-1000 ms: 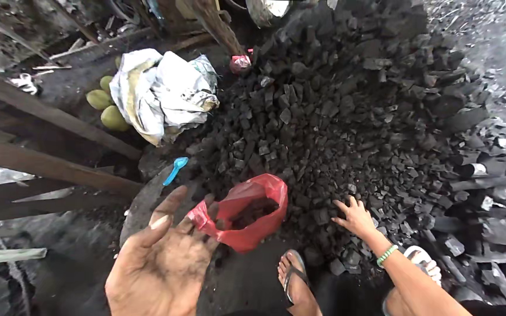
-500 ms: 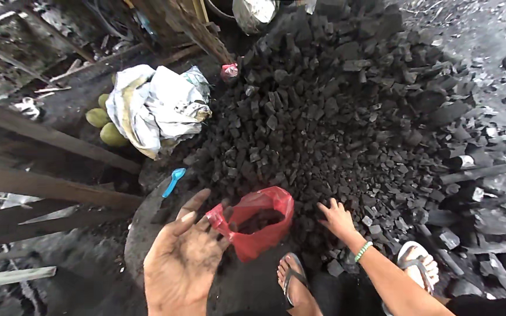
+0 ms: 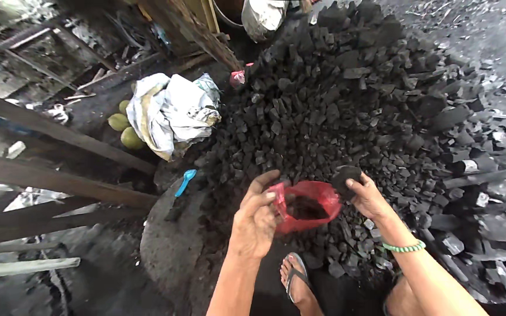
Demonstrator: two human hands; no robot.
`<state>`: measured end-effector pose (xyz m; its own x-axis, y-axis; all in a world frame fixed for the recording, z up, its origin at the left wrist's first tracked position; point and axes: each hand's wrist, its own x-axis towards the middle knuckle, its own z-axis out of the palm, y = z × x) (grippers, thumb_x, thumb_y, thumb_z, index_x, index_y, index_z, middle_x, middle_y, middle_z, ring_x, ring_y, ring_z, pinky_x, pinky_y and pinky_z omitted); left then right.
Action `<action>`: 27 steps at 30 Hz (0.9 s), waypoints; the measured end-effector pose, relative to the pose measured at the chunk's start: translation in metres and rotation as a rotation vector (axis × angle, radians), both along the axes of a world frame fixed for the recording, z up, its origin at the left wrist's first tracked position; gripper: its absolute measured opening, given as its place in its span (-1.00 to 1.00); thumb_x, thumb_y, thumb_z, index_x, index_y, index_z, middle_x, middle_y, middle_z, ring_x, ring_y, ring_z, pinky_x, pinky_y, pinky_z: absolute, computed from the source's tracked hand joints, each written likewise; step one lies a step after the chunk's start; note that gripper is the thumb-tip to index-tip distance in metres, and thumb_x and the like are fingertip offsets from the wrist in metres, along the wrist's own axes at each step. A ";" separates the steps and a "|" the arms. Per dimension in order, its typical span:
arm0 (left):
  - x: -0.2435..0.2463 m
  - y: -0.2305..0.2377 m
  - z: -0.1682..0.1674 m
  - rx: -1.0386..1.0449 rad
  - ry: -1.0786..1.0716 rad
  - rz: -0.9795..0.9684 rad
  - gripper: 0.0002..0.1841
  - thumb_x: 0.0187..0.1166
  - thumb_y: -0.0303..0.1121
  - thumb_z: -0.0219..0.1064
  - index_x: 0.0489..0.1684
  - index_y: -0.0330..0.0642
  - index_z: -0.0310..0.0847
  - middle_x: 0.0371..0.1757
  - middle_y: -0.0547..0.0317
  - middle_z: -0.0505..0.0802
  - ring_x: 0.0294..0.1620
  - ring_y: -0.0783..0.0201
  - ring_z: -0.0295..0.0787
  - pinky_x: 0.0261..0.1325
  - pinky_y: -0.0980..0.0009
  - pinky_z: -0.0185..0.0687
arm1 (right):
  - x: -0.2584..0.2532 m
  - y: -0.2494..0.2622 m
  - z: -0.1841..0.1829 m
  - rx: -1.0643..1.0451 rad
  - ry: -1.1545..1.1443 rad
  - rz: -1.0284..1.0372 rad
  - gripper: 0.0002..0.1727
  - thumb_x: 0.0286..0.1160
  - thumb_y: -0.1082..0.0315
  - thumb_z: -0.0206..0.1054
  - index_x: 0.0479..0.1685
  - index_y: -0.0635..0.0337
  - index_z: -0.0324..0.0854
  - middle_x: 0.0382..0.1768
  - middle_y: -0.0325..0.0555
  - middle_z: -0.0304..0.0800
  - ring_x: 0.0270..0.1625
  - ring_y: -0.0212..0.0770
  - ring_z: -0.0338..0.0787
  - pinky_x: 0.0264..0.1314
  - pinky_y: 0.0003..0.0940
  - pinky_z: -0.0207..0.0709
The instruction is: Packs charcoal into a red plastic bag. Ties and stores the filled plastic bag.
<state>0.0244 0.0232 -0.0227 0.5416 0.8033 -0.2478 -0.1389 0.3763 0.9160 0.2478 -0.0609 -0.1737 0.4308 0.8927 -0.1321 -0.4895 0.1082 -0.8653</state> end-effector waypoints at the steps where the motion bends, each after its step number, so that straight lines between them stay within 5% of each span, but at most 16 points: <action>1: 0.004 0.000 -0.002 -0.002 0.006 -0.009 -0.46 0.40 -0.21 0.15 0.47 0.06 0.45 0.00 0.15 0.84 -0.19 0.29 0.86 -0.20 0.35 0.82 | -0.003 0.004 0.011 0.093 -0.042 0.082 -0.55 0.42 0.28 0.39 0.34 -0.01 0.57 0.00 -0.25 0.89 -0.22 -0.36 0.88 -0.22 -0.39 0.83; 3: 0.013 0.000 -0.009 0.001 0.064 -0.014 -0.49 0.47 -0.24 0.10 0.49 0.07 0.42 -0.01 0.15 0.83 -0.25 0.33 0.84 -0.28 0.41 0.78 | -0.010 0.012 0.019 0.111 -0.387 0.267 -0.51 0.32 0.29 0.46 0.33 0.07 0.66 0.12 -0.20 0.83 -0.06 -0.35 0.84 -0.04 -0.33 0.79; 5: 0.022 0.001 -0.022 0.007 0.183 -0.041 -0.54 0.60 -0.27 0.06 0.52 0.07 0.39 -0.01 0.16 0.79 -0.30 0.37 0.77 -0.32 0.46 0.71 | -0.024 0.025 0.007 -0.020 -0.869 0.457 -0.49 0.26 0.33 0.59 0.31 0.11 0.75 0.30 0.06 0.71 0.30 -0.04 0.72 0.36 0.01 0.62; 8: 0.028 0.001 -0.044 -0.026 0.354 -0.097 -0.55 0.67 -0.32 0.09 0.55 0.02 0.38 0.01 0.04 0.75 -0.26 0.25 0.73 -0.27 0.37 0.67 | -0.049 0.041 -0.019 -0.338 -1.247 0.792 -0.48 0.37 0.39 0.56 0.40 -0.08 0.75 0.60 0.22 0.49 0.61 0.43 0.41 0.51 0.47 0.35; 10: 0.028 0.004 -0.048 -0.037 0.392 -0.102 -0.56 0.69 -0.33 0.09 0.55 -0.01 0.39 0.00 0.00 0.75 -0.25 0.22 0.72 -0.24 0.33 0.66 | -0.054 0.045 -0.018 -0.400 -1.273 0.898 -0.50 0.51 0.42 0.45 0.46 -0.15 0.71 0.70 0.13 0.38 0.68 0.39 0.34 0.55 0.45 0.32; 13: 0.023 0.009 -0.046 -0.083 0.371 -0.069 -0.61 0.74 -0.33 0.07 0.52 -0.01 0.41 -0.15 0.06 0.75 -0.36 0.27 0.72 -0.31 0.38 0.67 | -0.038 0.038 -0.007 -0.220 -1.304 0.688 -0.65 0.58 0.38 0.39 0.33 0.05 0.78 0.51 0.16 0.62 0.54 0.27 0.58 0.54 0.31 0.44; 16: 0.016 0.015 -0.051 0.011 0.475 -0.152 -0.63 0.73 -0.35 0.12 0.49 -0.06 0.42 -0.08 0.03 0.80 -0.42 0.32 0.67 -0.37 0.42 0.60 | -0.006 0.021 0.011 -0.267 -1.466 0.685 -0.51 0.68 -0.02 0.32 0.25 0.22 0.78 0.37 0.19 0.74 0.49 0.24 0.65 0.62 0.30 0.33; 19: 0.011 0.018 -0.051 0.411 0.922 -0.386 -0.51 0.60 -0.36 0.39 0.51 -0.18 0.49 0.05 -0.25 0.81 -0.10 -0.10 0.76 -0.04 -0.06 0.67 | 0.023 0.005 0.016 -0.408 -1.739 0.936 -0.19 0.58 -0.35 0.21 0.23 0.33 0.74 0.28 0.26 0.79 0.54 0.29 0.60 0.81 0.28 -0.02; 21: 0.014 0.019 -0.056 0.547 1.239 -0.580 -0.31 0.45 -0.28 0.54 0.64 -0.12 0.42 0.41 -0.35 0.67 0.33 -0.33 0.67 0.32 -0.33 0.53 | 0.034 -0.011 0.024 -0.274 -1.870 0.905 -0.40 0.54 -0.11 0.43 0.11 0.35 0.77 0.15 0.26 0.84 0.44 0.33 0.67 0.76 0.38 0.01; 23: 0.018 0.018 -0.060 0.569 1.476 -0.774 -0.24 0.44 -0.22 0.55 0.69 -0.14 0.36 0.58 -0.38 0.51 0.47 -0.35 0.56 0.43 -0.35 0.44 | 0.039 -0.026 0.034 -0.045 -1.986 0.715 -0.80 0.38 0.40 0.54 -0.09 0.29 0.81 -0.10 0.16 0.87 0.21 0.26 0.80 0.58 0.49 0.23; 25: 0.022 0.012 -0.052 0.568 1.608 -0.856 -0.54 0.51 -0.23 0.47 0.31 -0.30 0.65 0.39 -0.33 0.70 0.42 -0.28 0.62 0.35 -0.31 0.48 | 0.032 -0.032 0.047 0.107 -2.069 0.594 -0.77 0.23 0.66 0.50 -0.16 0.25 0.80 -0.25 0.07 0.85 0.04 0.18 0.84 0.45 0.47 0.38; 27: 0.025 0.013 -0.042 0.535 1.665 -0.878 -0.66 0.60 -0.21 0.38 0.07 -0.35 0.73 0.28 -0.27 0.77 0.41 -0.23 0.65 0.31 -0.28 0.50 | 0.014 -0.034 0.063 0.199 -2.081 0.543 -0.73 0.19 0.70 0.49 -0.16 0.23 0.79 -0.29 0.06 0.84 -0.02 0.19 0.85 0.38 0.44 0.46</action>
<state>0.0498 0.0361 -0.0644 0.2897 0.6394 -0.7122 0.8822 -0.4670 -0.0604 0.2615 -0.0950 -0.1111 -0.4424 0.8837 0.1529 0.8899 0.4536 -0.0469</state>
